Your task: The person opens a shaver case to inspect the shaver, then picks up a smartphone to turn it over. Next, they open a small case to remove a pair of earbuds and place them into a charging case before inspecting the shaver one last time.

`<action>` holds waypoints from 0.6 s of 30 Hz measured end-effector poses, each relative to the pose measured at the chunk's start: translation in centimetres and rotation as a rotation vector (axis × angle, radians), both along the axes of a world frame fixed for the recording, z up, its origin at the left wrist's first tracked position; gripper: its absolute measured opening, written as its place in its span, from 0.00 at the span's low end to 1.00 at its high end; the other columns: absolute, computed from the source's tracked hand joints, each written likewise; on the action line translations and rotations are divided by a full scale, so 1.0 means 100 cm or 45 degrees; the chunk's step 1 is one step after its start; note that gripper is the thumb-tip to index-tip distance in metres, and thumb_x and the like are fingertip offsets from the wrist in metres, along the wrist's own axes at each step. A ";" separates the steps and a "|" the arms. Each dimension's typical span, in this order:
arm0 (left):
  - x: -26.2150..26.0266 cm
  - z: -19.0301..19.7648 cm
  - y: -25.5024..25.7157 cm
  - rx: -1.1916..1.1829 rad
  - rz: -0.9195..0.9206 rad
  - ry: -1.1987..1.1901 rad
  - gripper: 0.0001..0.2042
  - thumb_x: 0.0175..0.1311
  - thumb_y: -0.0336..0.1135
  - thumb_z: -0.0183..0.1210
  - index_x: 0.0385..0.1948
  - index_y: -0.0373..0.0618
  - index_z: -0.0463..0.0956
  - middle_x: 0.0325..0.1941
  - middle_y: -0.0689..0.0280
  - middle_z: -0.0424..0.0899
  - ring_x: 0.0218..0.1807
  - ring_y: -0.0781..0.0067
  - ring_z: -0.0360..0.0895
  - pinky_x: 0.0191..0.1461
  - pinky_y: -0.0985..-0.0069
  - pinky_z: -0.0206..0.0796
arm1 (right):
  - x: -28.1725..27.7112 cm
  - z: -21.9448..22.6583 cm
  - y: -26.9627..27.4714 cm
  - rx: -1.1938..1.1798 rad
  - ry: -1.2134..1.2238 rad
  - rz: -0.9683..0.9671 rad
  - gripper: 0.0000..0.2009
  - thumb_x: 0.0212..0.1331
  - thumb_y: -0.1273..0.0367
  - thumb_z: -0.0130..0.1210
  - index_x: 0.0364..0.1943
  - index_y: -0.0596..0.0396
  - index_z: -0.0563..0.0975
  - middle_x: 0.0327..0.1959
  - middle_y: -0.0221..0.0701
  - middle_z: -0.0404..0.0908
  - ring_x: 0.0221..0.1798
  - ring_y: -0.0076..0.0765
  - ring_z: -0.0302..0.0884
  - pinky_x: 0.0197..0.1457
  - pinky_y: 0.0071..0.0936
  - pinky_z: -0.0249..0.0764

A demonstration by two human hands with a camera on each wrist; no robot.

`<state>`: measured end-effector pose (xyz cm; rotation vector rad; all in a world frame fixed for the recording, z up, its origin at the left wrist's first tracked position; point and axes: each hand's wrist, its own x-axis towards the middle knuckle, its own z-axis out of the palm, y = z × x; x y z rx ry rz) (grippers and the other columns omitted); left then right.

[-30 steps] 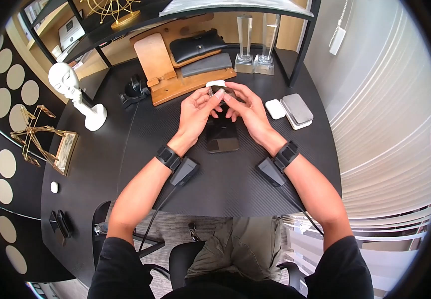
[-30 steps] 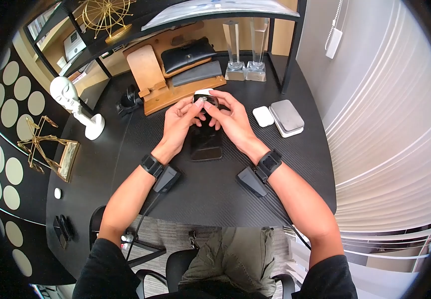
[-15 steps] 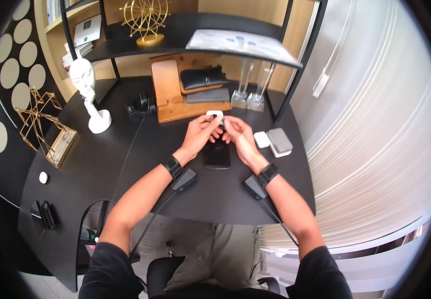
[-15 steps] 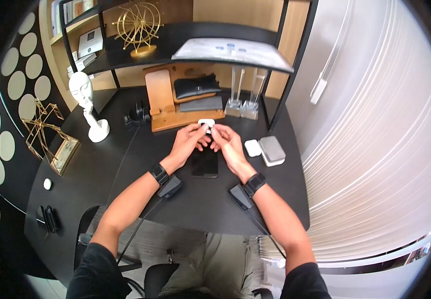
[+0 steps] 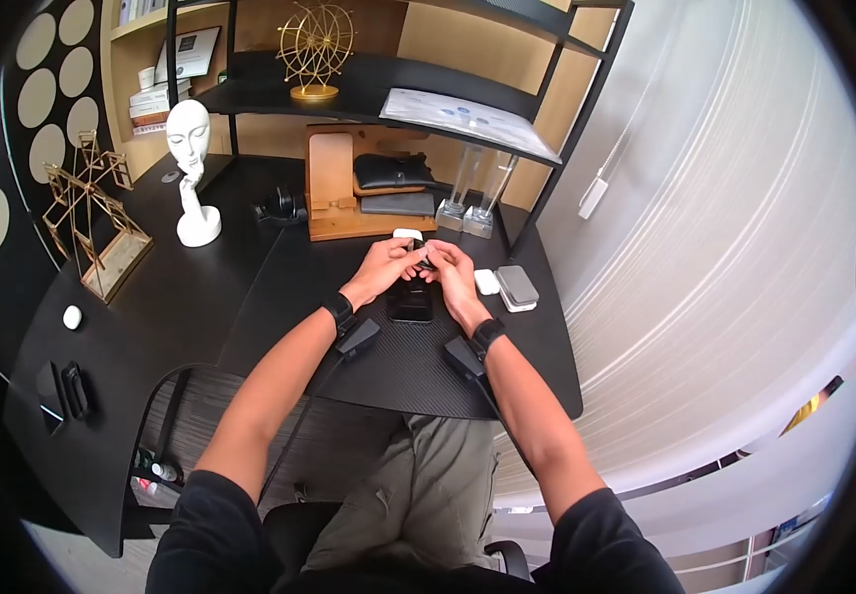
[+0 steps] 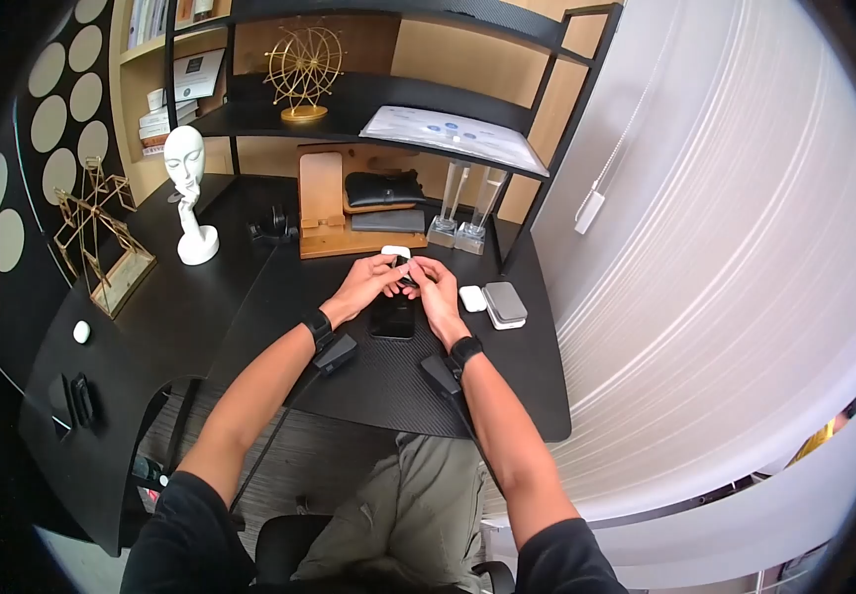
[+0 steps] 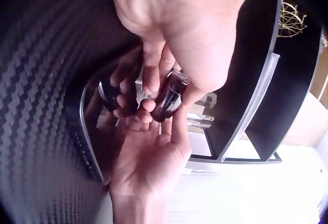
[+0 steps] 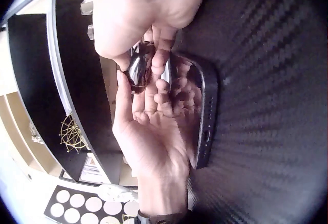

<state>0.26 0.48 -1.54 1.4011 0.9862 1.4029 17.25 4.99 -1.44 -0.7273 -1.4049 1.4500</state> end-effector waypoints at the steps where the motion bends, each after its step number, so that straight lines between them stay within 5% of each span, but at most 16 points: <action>1: 0.001 0.000 0.000 -0.006 0.014 0.004 0.21 0.73 0.41 0.61 0.57 0.33 0.75 0.38 0.64 0.85 0.35 0.80 0.79 0.40 0.81 0.71 | -0.001 0.002 -0.002 0.012 -0.024 -0.006 0.17 0.72 0.66 0.57 0.57 0.63 0.75 0.42 0.32 0.83 0.33 0.23 0.79 0.36 0.20 0.75; 6: 0.002 0.001 -0.004 -0.050 0.098 -0.065 0.23 0.70 0.41 0.63 0.57 0.32 0.71 0.38 0.58 0.86 0.35 0.76 0.80 0.40 0.78 0.74 | -0.004 0.008 -0.008 0.068 -0.184 -0.001 0.15 0.74 0.63 0.53 0.52 0.63 0.79 0.38 0.29 0.83 0.29 0.22 0.77 0.33 0.19 0.71; 12: 0.002 -0.005 0.000 -0.004 0.073 -0.022 0.19 0.77 0.39 0.54 0.62 0.38 0.73 0.40 0.62 0.86 0.36 0.78 0.80 0.42 0.79 0.73 | 0.000 0.005 -0.002 0.019 -0.205 0.056 0.20 0.71 0.62 0.58 0.57 0.62 0.71 0.41 0.34 0.82 0.30 0.27 0.79 0.32 0.21 0.71; 18: 0.003 -0.003 -0.003 0.015 0.156 -0.050 0.19 0.77 0.39 0.55 0.58 0.33 0.73 0.37 0.61 0.86 0.33 0.78 0.80 0.38 0.79 0.73 | 0.003 0.005 0.003 0.028 -0.096 0.181 0.19 0.69 0.66 0.60 0.57 0.62 0.70 0.41 0.35 0.83 0.33 0.29 0.82 0.32 0.21 0.72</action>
